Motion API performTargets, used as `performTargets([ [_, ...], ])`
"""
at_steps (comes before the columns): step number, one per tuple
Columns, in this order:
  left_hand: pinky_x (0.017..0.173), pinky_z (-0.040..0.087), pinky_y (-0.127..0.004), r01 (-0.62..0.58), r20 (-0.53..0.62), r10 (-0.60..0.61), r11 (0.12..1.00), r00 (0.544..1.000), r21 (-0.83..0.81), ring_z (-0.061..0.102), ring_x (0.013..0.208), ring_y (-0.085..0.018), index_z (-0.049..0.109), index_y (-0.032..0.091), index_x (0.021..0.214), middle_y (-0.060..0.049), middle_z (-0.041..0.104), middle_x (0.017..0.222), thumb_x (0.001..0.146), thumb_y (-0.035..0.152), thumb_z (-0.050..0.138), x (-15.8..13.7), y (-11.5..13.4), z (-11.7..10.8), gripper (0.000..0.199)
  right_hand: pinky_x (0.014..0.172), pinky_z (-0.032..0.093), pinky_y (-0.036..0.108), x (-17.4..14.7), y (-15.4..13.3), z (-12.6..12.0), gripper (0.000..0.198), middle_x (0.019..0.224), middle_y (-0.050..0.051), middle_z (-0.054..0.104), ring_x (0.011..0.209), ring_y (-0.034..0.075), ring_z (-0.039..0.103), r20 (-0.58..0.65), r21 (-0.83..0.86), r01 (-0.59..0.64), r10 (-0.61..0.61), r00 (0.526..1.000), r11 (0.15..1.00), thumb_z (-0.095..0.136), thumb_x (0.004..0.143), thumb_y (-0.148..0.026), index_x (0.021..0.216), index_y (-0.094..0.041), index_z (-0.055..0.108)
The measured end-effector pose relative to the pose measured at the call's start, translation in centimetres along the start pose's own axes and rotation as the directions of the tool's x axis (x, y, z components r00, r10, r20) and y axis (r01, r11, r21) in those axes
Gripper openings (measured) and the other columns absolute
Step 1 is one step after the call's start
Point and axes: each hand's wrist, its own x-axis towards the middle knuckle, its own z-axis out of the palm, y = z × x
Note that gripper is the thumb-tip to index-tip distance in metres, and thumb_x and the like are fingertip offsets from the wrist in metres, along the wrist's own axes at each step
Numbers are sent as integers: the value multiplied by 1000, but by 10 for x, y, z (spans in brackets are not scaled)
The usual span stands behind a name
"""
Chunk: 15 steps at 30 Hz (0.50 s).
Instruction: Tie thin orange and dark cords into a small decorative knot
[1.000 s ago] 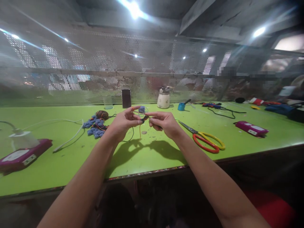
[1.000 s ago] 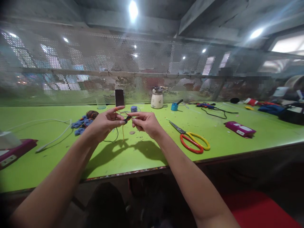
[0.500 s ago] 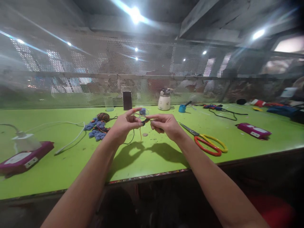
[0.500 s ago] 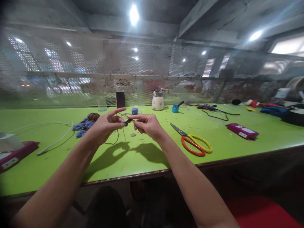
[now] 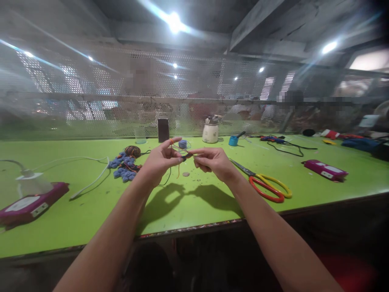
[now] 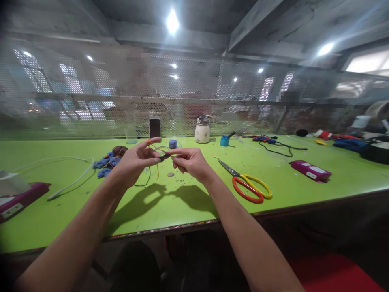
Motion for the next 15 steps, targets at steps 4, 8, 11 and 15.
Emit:
performTargets([
  [4,70,40,-27,-44,-20,44,999,999,-2,55,69,-12,53,10,129,2,62,70,63,9,76,0,-1,0,70,40,25,21,-1,-3,-1,28,55,-3,58,41,4,37,5,-41,13,-13,1000,999,69,76,-22,102,-14,74],
  [8,70,41,-28,-43,-23,44,999,999,22,55,70,-12,55,12,127,2,61,70,64,10,75,0,-1,-1,66,41,27,21,-1,-4,-1,27,55,-3,57,42,4,38,26,-88,36,-34,999,995,67,78,-22,103,-15,74],
  [11,69,40,-28,-39,-28,40,998,999,46,55,70,-13,57,12,126,2,61,70,64,10,75,1,-1,-2,64,43,30,22,-1,-4,-2,28,56,-2,57,44,5,40,48,-117,59,-54,997,991,66,78,-21,104,-14,74],
  [15,67,39,-28,-22,-30,24,998,999,64,54,68,-12,56,10,127,1,61,69,65,11,75,1,-1,-2,64,43,30,21,-1,-3,-3,29,56,-3,56,43,4,39,50,-146,63,-56,997,987,65,79,-22,105,-15,74],
])
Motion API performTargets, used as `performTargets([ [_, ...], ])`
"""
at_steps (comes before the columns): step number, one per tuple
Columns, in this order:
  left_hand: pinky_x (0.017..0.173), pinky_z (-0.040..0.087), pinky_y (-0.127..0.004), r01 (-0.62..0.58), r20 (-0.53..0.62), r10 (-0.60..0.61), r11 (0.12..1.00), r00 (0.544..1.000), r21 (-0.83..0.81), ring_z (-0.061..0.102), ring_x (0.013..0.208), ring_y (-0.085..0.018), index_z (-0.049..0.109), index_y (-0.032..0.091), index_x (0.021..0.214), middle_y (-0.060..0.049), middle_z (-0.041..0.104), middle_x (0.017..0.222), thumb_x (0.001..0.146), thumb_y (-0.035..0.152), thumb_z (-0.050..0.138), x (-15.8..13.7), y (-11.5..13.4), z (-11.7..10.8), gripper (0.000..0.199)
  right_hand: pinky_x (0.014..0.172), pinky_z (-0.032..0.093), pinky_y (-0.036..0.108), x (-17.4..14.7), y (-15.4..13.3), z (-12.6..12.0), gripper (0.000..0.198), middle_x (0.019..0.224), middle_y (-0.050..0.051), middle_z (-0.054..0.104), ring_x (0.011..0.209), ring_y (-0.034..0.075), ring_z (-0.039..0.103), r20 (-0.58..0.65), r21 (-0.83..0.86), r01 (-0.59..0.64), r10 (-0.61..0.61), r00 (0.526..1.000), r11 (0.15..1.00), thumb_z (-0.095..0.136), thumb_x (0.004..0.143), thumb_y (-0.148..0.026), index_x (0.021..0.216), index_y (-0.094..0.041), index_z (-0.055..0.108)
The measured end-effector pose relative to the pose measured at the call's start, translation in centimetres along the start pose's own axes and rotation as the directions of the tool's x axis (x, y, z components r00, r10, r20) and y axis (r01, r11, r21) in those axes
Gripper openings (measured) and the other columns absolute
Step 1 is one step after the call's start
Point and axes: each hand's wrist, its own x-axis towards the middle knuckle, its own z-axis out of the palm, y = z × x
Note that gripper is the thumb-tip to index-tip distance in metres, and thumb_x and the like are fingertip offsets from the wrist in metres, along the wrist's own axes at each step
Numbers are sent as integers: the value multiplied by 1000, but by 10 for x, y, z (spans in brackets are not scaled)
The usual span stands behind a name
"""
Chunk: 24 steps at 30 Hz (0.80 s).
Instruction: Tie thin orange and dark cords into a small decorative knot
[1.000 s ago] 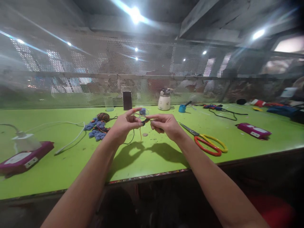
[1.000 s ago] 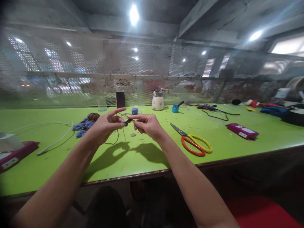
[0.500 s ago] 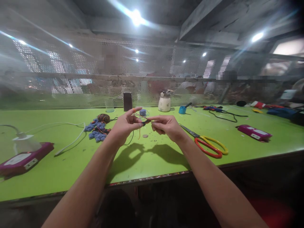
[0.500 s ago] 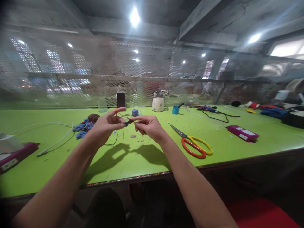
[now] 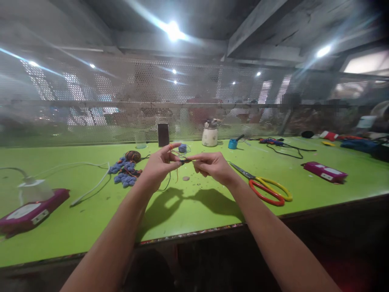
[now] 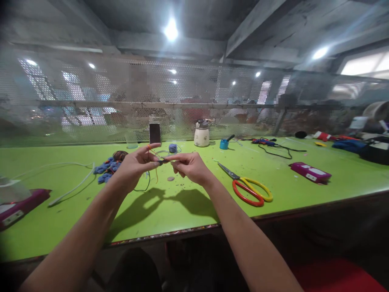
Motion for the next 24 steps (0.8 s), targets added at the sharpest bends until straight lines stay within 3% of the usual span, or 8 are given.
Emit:
performTargets([
  [13,70,40,-28,101,38,-98,991,994,-85,56,67,-12,49,10,134,1,61,70,64,11,75,-1,1,1,74,41,28,21,1,0,2,31,55,-3,56,42,4,38,-17,45,-49,50,999,998,69,76,-27,104,-13,74],
  [24,62,36,-28,173,54,-169,981,984,-90,54,62,-12,55,12,130,1,61,67,65,13,77,-2,1,-2,69,41,27,21,1,2,3,32,55,-2,57,42,4,39,-2,85,-69,70,998,994,70,75,-27,103,-13,74],
])
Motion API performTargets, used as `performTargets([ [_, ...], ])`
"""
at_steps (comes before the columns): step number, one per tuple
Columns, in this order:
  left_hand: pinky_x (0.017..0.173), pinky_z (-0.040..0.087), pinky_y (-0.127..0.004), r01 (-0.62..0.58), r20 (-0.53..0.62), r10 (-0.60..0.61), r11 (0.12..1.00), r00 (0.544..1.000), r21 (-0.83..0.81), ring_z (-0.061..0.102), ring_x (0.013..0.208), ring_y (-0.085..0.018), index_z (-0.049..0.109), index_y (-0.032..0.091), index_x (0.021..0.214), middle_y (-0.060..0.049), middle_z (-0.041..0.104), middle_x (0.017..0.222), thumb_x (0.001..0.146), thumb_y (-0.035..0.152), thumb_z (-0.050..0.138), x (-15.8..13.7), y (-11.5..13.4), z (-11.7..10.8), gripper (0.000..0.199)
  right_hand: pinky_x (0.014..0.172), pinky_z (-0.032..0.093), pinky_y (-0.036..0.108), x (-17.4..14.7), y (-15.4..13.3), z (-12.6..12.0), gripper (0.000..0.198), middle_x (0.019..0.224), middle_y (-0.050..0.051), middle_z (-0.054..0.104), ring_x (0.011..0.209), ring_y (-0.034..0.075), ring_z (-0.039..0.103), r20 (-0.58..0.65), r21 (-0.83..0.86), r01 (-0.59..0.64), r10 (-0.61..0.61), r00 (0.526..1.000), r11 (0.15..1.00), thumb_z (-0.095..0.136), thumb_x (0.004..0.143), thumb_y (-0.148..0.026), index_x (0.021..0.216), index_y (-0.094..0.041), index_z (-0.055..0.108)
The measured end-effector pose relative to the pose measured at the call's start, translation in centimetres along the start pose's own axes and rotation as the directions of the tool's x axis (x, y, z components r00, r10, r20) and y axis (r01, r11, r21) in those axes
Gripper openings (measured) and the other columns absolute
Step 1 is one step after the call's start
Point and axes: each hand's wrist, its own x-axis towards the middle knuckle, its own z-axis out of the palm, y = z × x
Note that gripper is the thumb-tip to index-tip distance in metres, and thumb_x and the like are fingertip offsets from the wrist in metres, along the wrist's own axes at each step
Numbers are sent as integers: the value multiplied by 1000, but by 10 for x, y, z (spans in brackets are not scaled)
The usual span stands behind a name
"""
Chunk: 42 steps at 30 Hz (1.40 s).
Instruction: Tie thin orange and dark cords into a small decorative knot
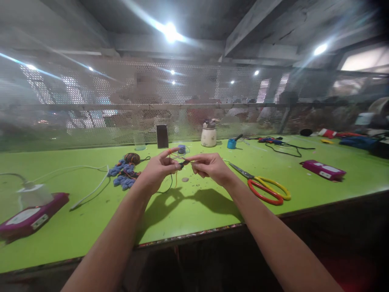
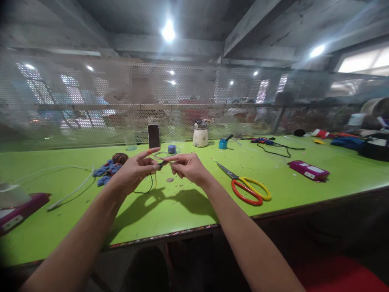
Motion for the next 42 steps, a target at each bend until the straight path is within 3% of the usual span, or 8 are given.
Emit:
performTargets([
  [16,68,42,-27,13,10,-12,995,1000,-102,57,69,-12,57,16,128,1,62,71,65,12,78,0,2,-3,66,40,28,20,1,1,-1,31,54,-3,57,42,5,40,10,-5,-10,10,1000,1000,70,75,-27,103,-14,75],
  [42,69,43,-28,-53,31,56,996,998,-78,58,69,-13,61,15,123,-2,65,74,68,13,77,0,2,-10,57,42,30,21,-1,-4,-2,31,55,-4,53,43,5,39,75,-62,37,-32,997,997,64,79,-24,107,-15,73],
])
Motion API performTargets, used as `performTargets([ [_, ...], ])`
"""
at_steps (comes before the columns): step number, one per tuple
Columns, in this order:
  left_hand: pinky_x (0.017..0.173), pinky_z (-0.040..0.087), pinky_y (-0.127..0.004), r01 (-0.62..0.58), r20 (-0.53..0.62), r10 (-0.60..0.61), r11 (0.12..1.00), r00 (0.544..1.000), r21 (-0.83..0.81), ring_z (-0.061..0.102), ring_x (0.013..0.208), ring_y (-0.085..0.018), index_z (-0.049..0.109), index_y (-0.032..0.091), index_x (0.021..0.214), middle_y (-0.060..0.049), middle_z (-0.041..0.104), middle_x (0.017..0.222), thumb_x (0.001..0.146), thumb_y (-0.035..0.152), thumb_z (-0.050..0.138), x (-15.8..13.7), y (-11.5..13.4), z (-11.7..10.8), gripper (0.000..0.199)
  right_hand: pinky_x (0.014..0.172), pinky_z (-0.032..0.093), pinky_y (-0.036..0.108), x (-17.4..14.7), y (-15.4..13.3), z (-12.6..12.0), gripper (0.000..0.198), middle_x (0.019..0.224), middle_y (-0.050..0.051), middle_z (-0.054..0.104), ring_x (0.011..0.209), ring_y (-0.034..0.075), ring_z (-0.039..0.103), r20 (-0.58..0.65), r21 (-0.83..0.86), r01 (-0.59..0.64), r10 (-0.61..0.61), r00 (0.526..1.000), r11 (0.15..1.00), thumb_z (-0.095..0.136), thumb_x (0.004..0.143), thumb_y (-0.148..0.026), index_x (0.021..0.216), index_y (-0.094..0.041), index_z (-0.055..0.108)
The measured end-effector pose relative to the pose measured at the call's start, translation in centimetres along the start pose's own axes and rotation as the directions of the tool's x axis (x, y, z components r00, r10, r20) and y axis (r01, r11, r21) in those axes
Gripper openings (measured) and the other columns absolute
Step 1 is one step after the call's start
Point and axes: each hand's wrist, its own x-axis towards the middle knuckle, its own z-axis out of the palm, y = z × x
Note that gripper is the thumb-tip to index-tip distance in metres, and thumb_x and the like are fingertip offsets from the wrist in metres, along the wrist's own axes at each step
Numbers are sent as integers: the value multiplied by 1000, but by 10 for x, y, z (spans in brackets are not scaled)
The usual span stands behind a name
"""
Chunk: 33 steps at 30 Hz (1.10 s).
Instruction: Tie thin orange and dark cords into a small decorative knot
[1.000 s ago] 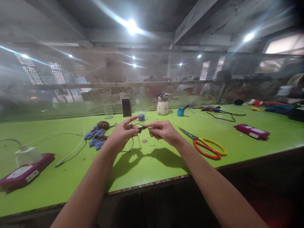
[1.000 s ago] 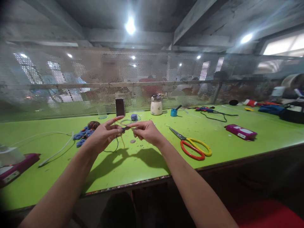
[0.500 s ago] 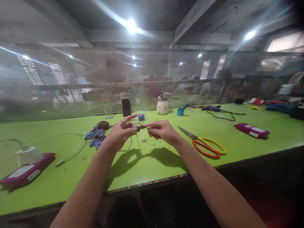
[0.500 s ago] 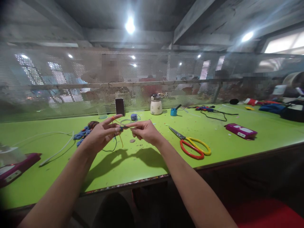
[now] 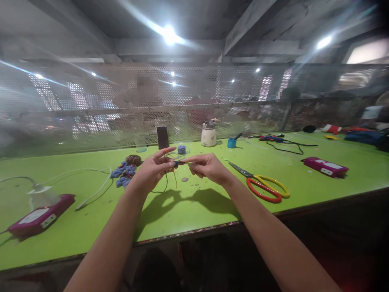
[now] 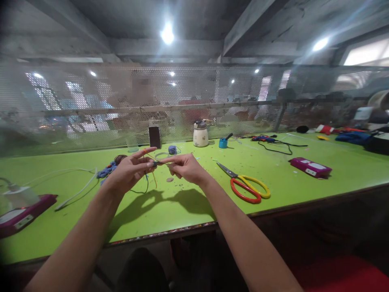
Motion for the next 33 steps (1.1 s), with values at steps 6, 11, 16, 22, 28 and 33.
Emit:
performTargets([
  [6,66,41,-27,-22,1,22,997,1000,68,56,66,-12,62,14,121,-1,64,72,69,12,76,-2,3,1,54,45,30,22,-1,-2,-2,31,53,-5,48,45,6,37,22,-116,41,-39,999,992,60,82,-21,109,-14,72],
  [11,68,42,-28,-60,25,57,991,998,120,56,68,-13,63,15,120,-1,65,73,68,14,77,-1,3,0,53,46,32,22,-1,-1,-3,31,54,-5,47,48,7,38,24,-176,68,-64,998,982,59,82,-20,109,-14,73],
  [16,70,42,-28,-81,46,75,985,996,155,57,70,-13,63,16,120,0,65,74,68,14,77,1,1,-3,55,48,34,22,-1,0,-4,30,55,-4,49,50,8,40,28,-237,89,-84,996,968,58,82,-19,108,-15,73],
  [22,71,43,-29,-87,52,79,981,996,174,57,71,-13,63,16,119,0,64,74,69,14,77,4,-1,-5,52,50,34,23,-1,1,-5,35,57,-3,50,52,8,40,50,-286,124,-114,992,950,55,80,-12,109,-14,73],
  [28,70,43,-28,-81,56,72,981,996,176,57,71,-12,63,15,119,0,65,74,69,13,77,4,-2,-5,52,51,35,23,-1,2,-5,38,57,-2,53,52,8,40,50,-307,135,-126,991,942,51,78,-9,109,-14,73],
  [33,70,42,-28,-86,45,80,981,996,173,57,70,-11,64,16,117,0,64,73,68,13,77,4,-3,-6,50,52,35,23,-1,2,-5,41,58,-1,56,53,8,39,57,-324,151,-139,989,934,49,77,-7,110,-12,73],
])
